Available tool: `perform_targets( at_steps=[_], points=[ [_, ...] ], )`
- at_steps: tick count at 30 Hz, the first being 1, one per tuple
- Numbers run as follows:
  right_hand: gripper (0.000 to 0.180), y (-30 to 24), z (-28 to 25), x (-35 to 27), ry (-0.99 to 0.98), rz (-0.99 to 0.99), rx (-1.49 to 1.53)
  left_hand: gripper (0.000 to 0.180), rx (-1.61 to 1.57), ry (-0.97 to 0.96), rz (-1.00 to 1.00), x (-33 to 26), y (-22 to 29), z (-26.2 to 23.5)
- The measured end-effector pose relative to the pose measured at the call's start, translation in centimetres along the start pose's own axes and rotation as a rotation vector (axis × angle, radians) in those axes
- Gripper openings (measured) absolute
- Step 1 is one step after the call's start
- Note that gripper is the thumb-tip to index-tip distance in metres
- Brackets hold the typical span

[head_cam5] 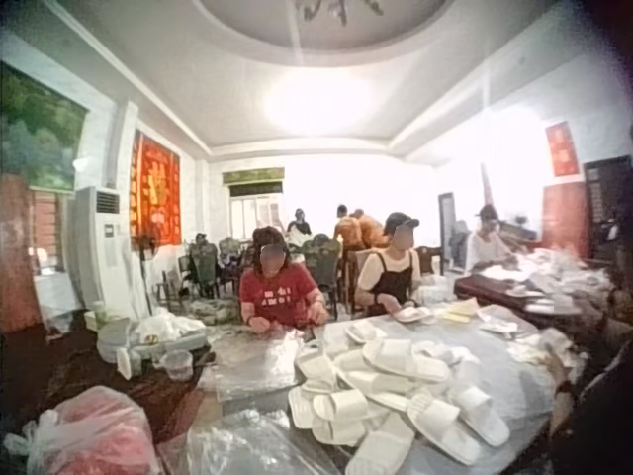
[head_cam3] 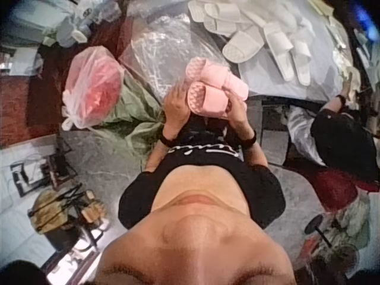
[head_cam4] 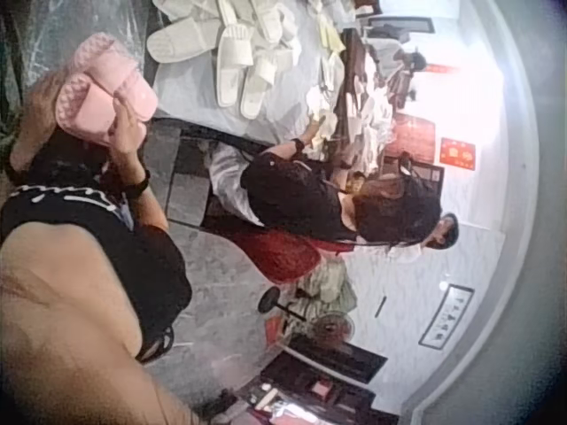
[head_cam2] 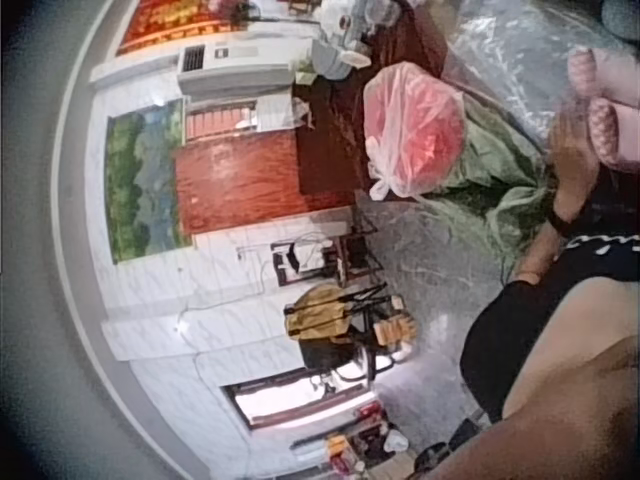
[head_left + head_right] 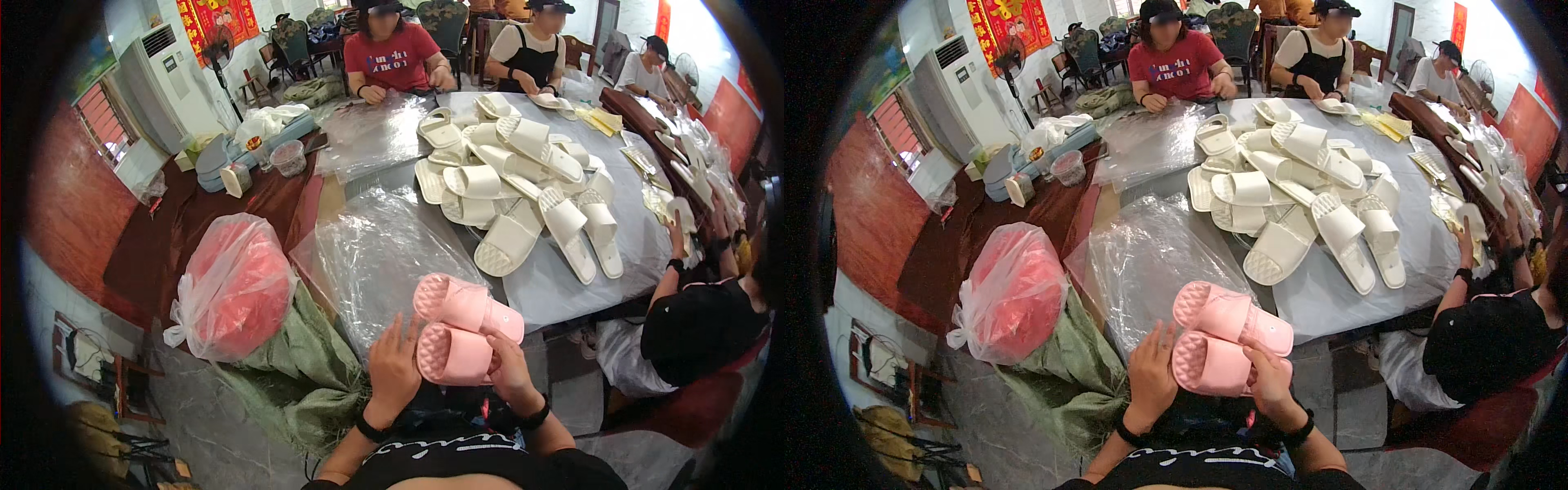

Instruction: Packaging slippers into plastic bags.

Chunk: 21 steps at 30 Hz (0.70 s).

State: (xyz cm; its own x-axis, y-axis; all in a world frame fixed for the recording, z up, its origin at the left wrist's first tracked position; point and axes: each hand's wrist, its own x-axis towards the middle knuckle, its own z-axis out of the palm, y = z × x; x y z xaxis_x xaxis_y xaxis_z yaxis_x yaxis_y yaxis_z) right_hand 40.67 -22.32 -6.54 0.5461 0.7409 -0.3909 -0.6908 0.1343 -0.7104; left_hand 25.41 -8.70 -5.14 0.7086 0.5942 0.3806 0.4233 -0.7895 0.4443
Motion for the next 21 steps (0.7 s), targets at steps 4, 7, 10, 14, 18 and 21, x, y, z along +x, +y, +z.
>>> perform_targets(
  at_steps=[4, 7, 10, 14, 18, 21],
  points=[
    [0.039, 0.6, 0.4, 0.5, -0.028, -0.058, 0.111, 0.045, -0.029, 0.112, 0.011, -0.3, -0.1, -0.6],
    [0.046, 0.3, 1.3, 0.5, -0.161, -0.059, 0.092, 0.045, -0.097, 0.156, -0.028, -0.8, 0.4, -0.9],
    [0.053, 0.4, 2.6, -0.3, -0.336, 0.1, 0.158, 0.042, -0.001, 0.067, 0.077, -0.8, 1.2, -0.9],
    [0.052, 0.8, 3.6, 0.3, -0.527, 0.206, 0.375, 0.039, -0.035, -0.069, 0.225, -1.3, 2.1, -0.3],
    [0.05, 1.6, 2.8, 1.9, -0.583, 0.334, 0.663, 0.037, -0.075, -0.155, 0.282, -1.7, 2.1, -0.7],
    [0.052, 2.3, 3.9, 3.2, -0.468, -0.116, 0.0, 0.037, -0.183, -0.23, 0.285, -2.2, 1.6, -1.2]
  ],
)
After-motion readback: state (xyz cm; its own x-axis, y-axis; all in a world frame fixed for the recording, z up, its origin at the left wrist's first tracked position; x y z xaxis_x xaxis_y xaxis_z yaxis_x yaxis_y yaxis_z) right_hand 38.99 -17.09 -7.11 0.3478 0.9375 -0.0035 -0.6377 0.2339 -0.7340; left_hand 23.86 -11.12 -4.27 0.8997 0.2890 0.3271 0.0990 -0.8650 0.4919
